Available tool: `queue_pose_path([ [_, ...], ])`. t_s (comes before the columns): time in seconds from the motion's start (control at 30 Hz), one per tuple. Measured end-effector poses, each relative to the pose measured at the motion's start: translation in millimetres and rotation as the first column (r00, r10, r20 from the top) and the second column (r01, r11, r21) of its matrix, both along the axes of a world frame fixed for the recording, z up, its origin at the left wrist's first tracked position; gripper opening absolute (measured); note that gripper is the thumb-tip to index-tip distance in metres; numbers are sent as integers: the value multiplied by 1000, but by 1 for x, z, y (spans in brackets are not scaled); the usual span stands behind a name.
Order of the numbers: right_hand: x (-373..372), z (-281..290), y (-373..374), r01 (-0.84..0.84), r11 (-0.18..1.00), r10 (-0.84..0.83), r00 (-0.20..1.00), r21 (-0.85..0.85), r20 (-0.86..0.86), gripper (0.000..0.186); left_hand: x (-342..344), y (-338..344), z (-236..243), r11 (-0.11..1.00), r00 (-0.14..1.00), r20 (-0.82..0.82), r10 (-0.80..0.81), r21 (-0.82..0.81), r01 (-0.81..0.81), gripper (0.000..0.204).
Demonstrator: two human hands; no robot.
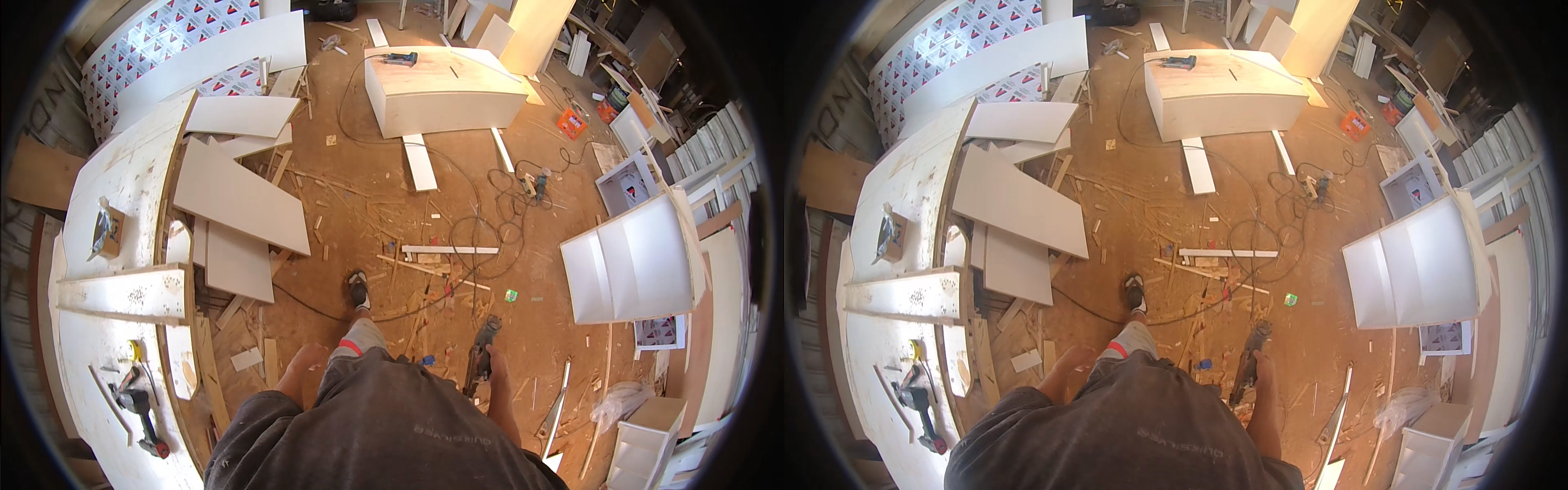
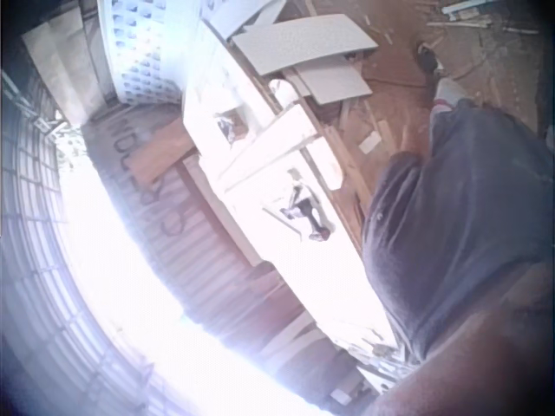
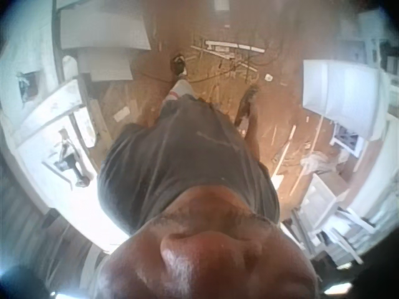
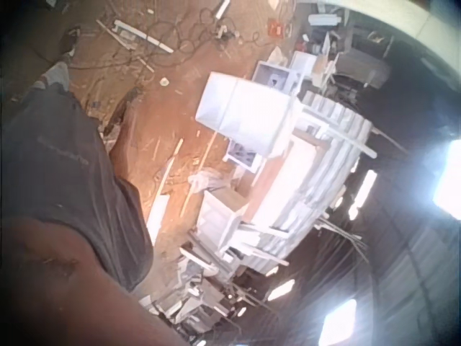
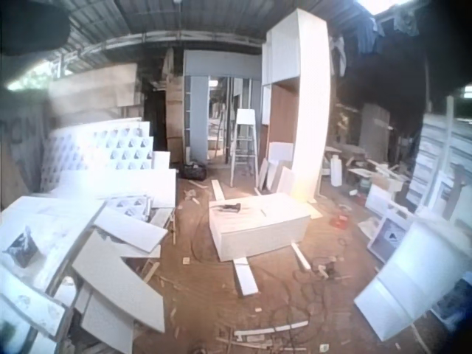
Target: The person assembles pieces of wood to build a structure by positioning a wooden board against a corner and securing it using pneumatic nail guns.
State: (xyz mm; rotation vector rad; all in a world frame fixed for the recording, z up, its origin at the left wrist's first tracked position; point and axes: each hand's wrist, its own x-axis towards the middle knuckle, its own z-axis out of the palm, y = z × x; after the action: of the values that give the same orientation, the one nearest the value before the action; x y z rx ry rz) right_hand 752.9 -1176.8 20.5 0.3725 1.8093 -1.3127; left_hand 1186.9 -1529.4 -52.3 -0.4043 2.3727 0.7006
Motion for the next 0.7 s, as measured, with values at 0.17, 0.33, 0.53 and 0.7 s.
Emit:
queue_pose_path([
  [0.17,-5,-2,-130,5,998,-11,995,60,101,23,-58,-172,23,951,952,-24,306,60,-304,21],
  [0.33,-46,-19,-216,-185,924,135,977,336,165,24,-167,-383,108,188,221,19,975,459,-868,32],
  [0.53,-108,-91,-318,-620,575,758,650,534,-61,32,-243,-534,146,182,153,-100,983,436,-881,37],
  [0.7,-154,-110,-490,-745,545,722,650,385,236,41,-243,-567,105,52,106,151,983,322,-945,39],
])
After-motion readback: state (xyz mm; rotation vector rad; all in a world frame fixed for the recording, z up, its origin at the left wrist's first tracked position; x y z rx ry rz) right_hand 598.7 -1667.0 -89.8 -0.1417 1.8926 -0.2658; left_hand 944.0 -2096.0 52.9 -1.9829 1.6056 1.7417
